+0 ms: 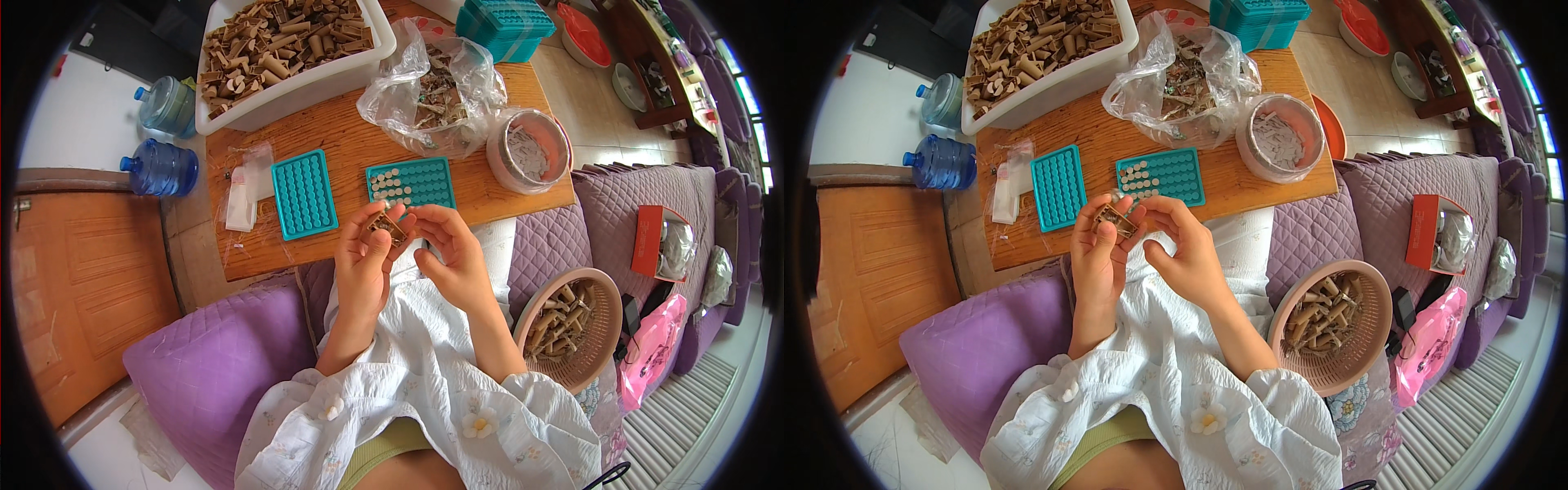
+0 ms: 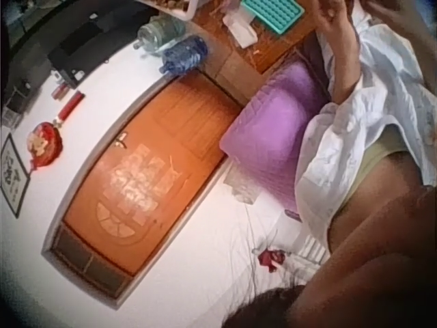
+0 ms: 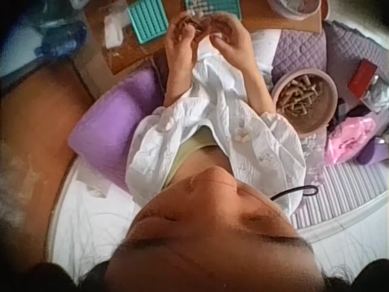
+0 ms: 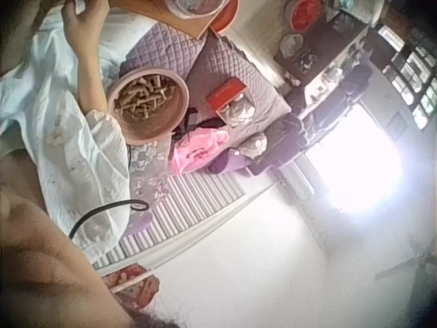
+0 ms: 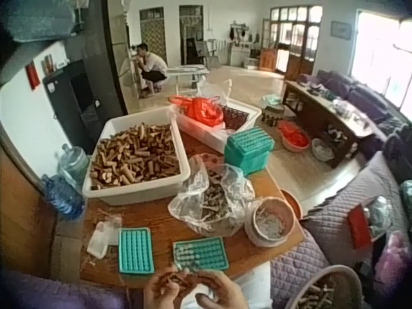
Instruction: The person sorts small wooden or plastic components by hand, placing them into a gridded tray.
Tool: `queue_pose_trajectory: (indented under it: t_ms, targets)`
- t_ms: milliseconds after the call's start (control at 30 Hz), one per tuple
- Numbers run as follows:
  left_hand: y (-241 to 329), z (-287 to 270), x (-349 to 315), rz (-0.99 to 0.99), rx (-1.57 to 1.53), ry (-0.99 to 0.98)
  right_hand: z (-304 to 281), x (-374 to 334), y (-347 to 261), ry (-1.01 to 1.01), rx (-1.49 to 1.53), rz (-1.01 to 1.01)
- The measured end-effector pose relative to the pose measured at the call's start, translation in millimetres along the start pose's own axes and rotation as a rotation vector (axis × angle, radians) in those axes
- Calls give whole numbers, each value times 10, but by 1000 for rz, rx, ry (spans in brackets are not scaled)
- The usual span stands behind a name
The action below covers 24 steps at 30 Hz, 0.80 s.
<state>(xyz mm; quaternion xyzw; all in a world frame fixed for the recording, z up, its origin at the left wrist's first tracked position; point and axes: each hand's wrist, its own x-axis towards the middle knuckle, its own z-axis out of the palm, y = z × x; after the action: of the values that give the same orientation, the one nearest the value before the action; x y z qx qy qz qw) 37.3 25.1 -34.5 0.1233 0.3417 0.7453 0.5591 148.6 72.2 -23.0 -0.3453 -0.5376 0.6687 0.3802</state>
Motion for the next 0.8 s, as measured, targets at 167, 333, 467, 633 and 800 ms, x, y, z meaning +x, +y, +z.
queue_pose_trajectory:
  t_ms: [167, 333, 467, 633, 800]
  targets:
    - [-25, -12, -36, 35, 173, -34, 94, 46, 16, 65, -68, -69]
    - [-82, -41, -32, 117, 340, -53, 99, 123, 38, 84, -318, -97]
    - [79, -201, 24, -7, 300, -40, -48, 263, 124, -81, -52, 53]
    - [272, -482, 98, -57, 192, 51, -269, 643, 489, 86, -561, -22]
    - [284, -546, 90, -59, 182, 55, -165, 751, 605, 29, -963, -212]
